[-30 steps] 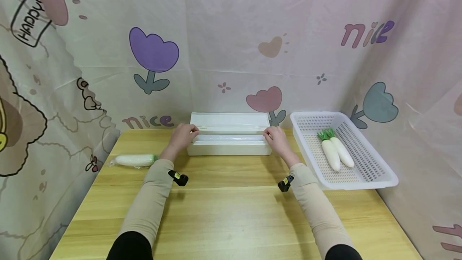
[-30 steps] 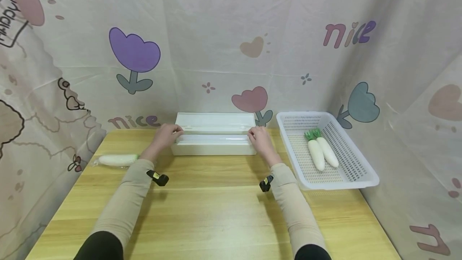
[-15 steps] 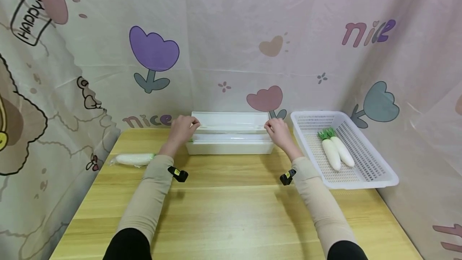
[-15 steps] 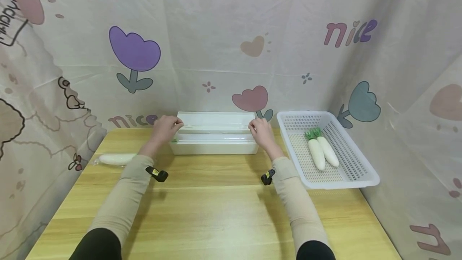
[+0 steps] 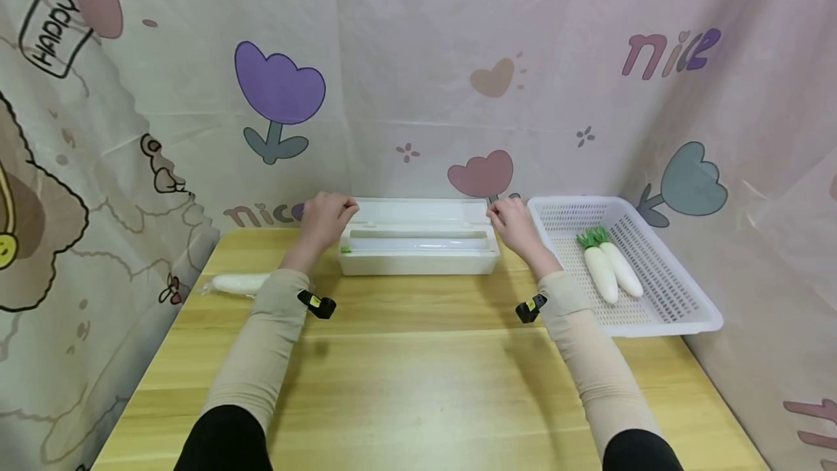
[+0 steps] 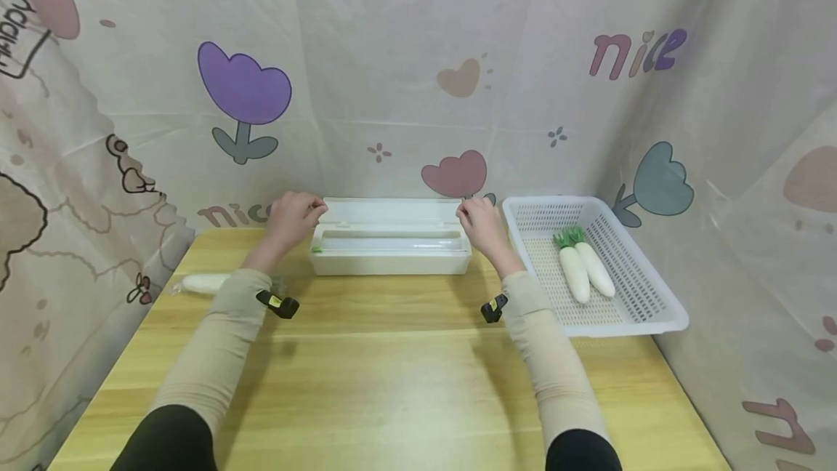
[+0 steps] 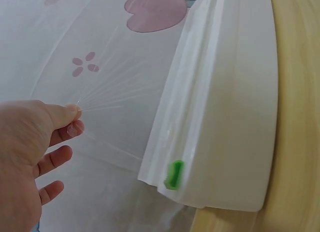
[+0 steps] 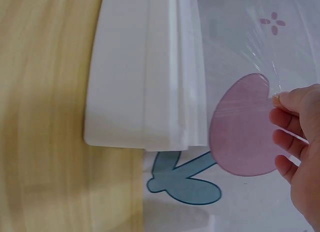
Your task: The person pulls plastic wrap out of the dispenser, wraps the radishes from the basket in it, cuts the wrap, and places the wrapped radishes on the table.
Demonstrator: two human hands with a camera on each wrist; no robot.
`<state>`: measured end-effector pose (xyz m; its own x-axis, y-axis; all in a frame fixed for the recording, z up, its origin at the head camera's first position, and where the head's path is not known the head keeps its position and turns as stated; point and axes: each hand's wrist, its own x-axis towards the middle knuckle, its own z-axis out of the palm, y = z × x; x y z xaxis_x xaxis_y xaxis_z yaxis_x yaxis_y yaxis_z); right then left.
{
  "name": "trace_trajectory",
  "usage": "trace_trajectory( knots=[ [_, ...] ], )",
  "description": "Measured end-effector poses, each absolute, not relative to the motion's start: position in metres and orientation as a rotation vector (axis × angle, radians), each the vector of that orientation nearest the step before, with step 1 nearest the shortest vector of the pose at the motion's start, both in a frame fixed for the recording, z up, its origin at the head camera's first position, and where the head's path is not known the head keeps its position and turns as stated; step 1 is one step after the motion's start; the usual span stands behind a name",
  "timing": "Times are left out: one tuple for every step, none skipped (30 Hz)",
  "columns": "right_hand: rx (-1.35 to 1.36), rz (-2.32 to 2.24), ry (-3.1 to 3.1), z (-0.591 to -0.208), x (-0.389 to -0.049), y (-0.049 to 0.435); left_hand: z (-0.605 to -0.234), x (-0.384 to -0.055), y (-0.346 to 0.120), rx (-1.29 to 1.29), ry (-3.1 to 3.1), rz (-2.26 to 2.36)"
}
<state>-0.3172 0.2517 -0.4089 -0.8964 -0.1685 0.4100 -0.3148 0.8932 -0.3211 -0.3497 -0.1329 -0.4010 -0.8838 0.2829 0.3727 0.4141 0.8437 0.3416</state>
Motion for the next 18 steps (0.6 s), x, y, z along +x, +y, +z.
trace_trajectory(
  knots=[
    [0.349,0.550,-2.693,-0.406,-0.317,0.252,-0.399,-0.349,-0.133,-0.527,-2.708,-0.604],
    [0.347,0.549,-2.695,-0.403,-0.316,0.252,-0.396,-0.349,-0.133,-0.529,-2.699,-0.600],
    [0.344,0.551,-2.696,-0.400,-0.316,0.252,-0.394,-0.349,-0.133,-0.533,-2.693,-0.596],
    [0.341,0.557,-2.695,-0.396,-0.316,0.252,-0.391,-0.349,-0.133,-0.538,-2.685,-0.594],
    [0.342,0.561,-2.691,-0.392,-0.316,0.252,-0.388,-0.349,-0.133,-0.542,-2.678,-0.600],
    [0.346,0.563,-2.683,-0.389,-0.316,0.253,-0.385,-0.349,-0.133,-0.544,-2.674,-0.608],
    [0.352,0.563,-2.677,-0.387,-0.315,0.253,-0.382,-0.349,-0.133,-0.550,-2.668,-0.609],
    [0.359,0.565,-2.668,-0.384,-0.315,0.253,-0.380,-0.348,-0.133,-0.552,-2.664,-0.609],
    [0.361,0.574,-2.663,-0.382,-0.315,0.254,-0.378,-0.348,-0.133,-0.551,-2.662,-0.611],
    [0.366,0.574,-2.656,-0.380,-0.314,0.254,-0.375,-0.347,-0.133,-0.547,-2.662,-0.613],
    [0.369,0.568,-2.650,-0.378,-0.314,0.254,-0.373,-0.347,-0.133,-0.544,-2.659,-0.613],
    [0.365,0.567,-2.649,-0.375,-0.314,0.254,-0.370,-0.346,-0.133,-0.544,-2.656,-0.606],
    [0.365,0.561,-2.643,-0.373,-0.314,0.255,-0.368,-0.346,-0.132,-0.545,-2.652,-0.602],
    [0.364,0.557,-2.641,-0.370,-0.313,0.255,-0.365,-0.345,-0.132,-0.543,-2.647,-0.600],
    [0.365,0.548,-2.639,-0.367,-0.313,0.255,-0.363,-0.344,-0.132,-0.542,-2.639,-0.591],
    [0.366,0.537,-2.637,-0.364,-0.312,0.255,-0.360,-0.343,-0.132,-0.539,-2.631,-0.587],
    [0.367,0.529,-2.634,-0.361,-0.311,0.254,-0.357,-0.342,-0.132,-0.540,-2.624,-0.583],
    [0.370,0.521,-2.629,-0.357,-0.310,0.254,-0.354,-0.341,-0.132,-0.539,-2.615,-0.578]
  ],
)
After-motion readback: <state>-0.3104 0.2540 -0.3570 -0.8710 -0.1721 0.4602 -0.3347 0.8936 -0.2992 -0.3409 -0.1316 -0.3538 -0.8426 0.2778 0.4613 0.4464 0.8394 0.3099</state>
